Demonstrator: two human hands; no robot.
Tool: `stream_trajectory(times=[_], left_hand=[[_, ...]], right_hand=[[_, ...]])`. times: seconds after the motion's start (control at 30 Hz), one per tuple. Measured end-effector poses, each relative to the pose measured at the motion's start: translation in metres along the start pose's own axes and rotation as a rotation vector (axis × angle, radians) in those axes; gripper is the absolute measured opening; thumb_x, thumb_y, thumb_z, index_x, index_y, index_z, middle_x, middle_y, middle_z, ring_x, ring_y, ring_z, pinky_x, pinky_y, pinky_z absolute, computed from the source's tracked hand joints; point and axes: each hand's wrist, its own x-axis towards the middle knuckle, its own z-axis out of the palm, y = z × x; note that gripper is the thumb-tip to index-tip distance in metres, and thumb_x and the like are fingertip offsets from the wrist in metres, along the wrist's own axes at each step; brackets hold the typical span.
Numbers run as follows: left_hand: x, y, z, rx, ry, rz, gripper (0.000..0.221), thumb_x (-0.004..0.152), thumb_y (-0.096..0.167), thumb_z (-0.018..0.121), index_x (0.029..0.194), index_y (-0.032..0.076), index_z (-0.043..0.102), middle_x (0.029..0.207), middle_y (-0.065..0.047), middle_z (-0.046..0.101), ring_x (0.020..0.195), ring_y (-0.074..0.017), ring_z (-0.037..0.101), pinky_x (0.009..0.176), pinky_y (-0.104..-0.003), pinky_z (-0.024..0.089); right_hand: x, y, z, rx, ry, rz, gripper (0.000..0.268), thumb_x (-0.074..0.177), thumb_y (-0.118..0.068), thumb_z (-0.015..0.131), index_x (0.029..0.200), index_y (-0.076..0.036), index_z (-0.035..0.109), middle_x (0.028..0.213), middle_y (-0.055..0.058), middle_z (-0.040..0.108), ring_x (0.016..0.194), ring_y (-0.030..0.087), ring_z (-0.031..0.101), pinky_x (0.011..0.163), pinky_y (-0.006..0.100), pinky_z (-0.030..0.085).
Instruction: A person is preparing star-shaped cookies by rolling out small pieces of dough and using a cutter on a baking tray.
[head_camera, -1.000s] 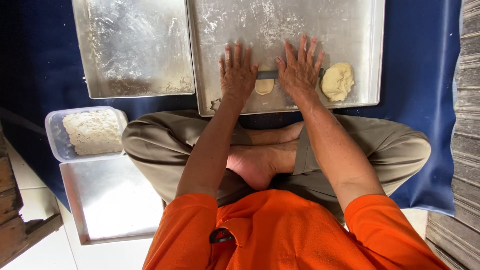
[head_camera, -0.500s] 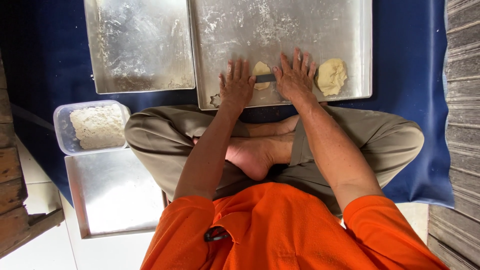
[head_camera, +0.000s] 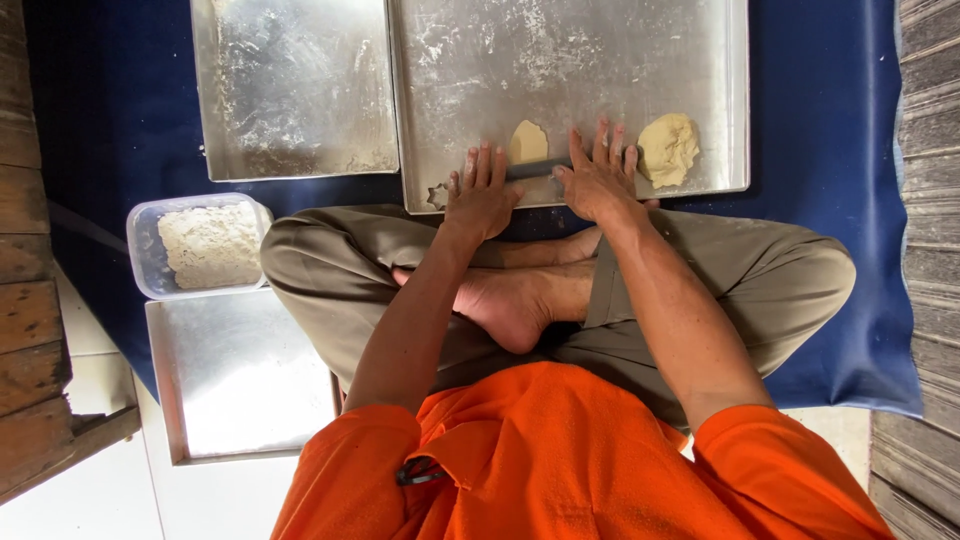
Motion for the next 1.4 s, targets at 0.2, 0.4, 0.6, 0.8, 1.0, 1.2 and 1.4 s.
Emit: stream_trajectory(times=[0.2,0.4,0.6,0.8,1.0,1.2,1.4], left_hand=[[-0.019,-0.002,0.002,0.046,-0.072,0.064,0.081,0.107,0.069,0.013,0.167,0.016,-0.003,0.172,-0.009,-0.016,0.159,-0.0320,-0.008,0.130,-0.056,-0.003],[-0.024,-0.011,0.004,-0.170,0.265,0.221,0.059,0.112,0.053,0.031,0.131,0.007,0.061,0.114,-0.020,0.067,0.113,-0.0431,0.065,0.098,-0.055,0.059],[0.035,-0.014,-0.002,-0.148,0.493,0.172,0.039,0.110,0.034,0.050,0.144,0.016,0.057,0.123,-0.007,0.062,0.118,-0.0286,0.064,0.096,-0.045,0.062],[0.105,-0.001,-0.013,-0.012,0.468,0.126,0.029,0.106,0.042,0.050,0.130,0.033,0.063,0.117,0.002,0.050,0.118,-0.0238,0.054,0.092,-0.045,0.059],[0.121,0.013,-0.022,-0.014,0.432,0.114,0.012,0.100,0.024,0.063,0.110,0.018,0.067,0.112,-0.005,0.055,0.117,-0.0309,0.056,0.095,-0.047,0.055],[0.117,0.014,-0.028,-0.018,0.440,0.225,0.013,0.101,0.015,0.060,0.112,0.015,0.066,0.099,-0.008,0.061,0.108,-0.0314,0.065,0.095,-0.044,0.055],[0.095,0.021,-0.041,-0.091,0.482,0.318,0.013,0.098,0.013,0.064,0.107,0.014,0.074,0.099,-0.009,0.065,0.103,-0.0305,0.065,0.095,-0.042,0.056]], right_hand=[[-0.019,0.023,0.023,-0.017,-0.099,-0.071,0.067,0.113,-0.061,0.028,0.167,-0.022,0.029,0.170,0.021,0.018,0.156,0.044,0.015,0.125,0.055,0.013],[-0.019,0.009,-0.014,0.073,-0.221,-0.078,0.064,0.105,-0.050,0.051,0.158,-0.014,0.046,0.160,0.028,0.036,0.145,0.042,0.041,0.114,0.055,0.041],[-0.006,-0.006,-0.053,0.307,-0.224,0.011,0.048,0.103,-0.046,0.049,0.144,-0.024,0.060,0.154,0.023,0.046,0.135,0.055,0.045,0.097,0.071,0.047],[-0.002,-0.012,-0.056,0.379,-0.122,0.033,0.041,0.104,-0.041,0.053,0.139,-0.022,0.063,0.146,0.017,0.054,0.132,0.049,0.051,0.095,0.068,0.051],[0.002,-0.019,-0.094,0.466,-0.164,0.027,0.037,0.103,-0.026,0.049,0.133,-0.014,0.067,0.130,0.021,0.062,0.122,0.049,0.058,0.093,0.063,0.054],[0.014,-0.025,-0.093,0.504,-0.114,0.043,0.034,0.103,-0.022,0.053,0.132,-0.014,0.068,0.122,0.018,0.065,0.116,0.045,0.061,0.089,0.059,0.055],[0.028,-0.034,-0.066,0.387,-0.069,0.011,0.033,0.101,-0.019,0.060,0.133,-0.015,0.067,0.130,0.014,0.053,0.122,0.044,0.048,0.093,0.057,0.048]])
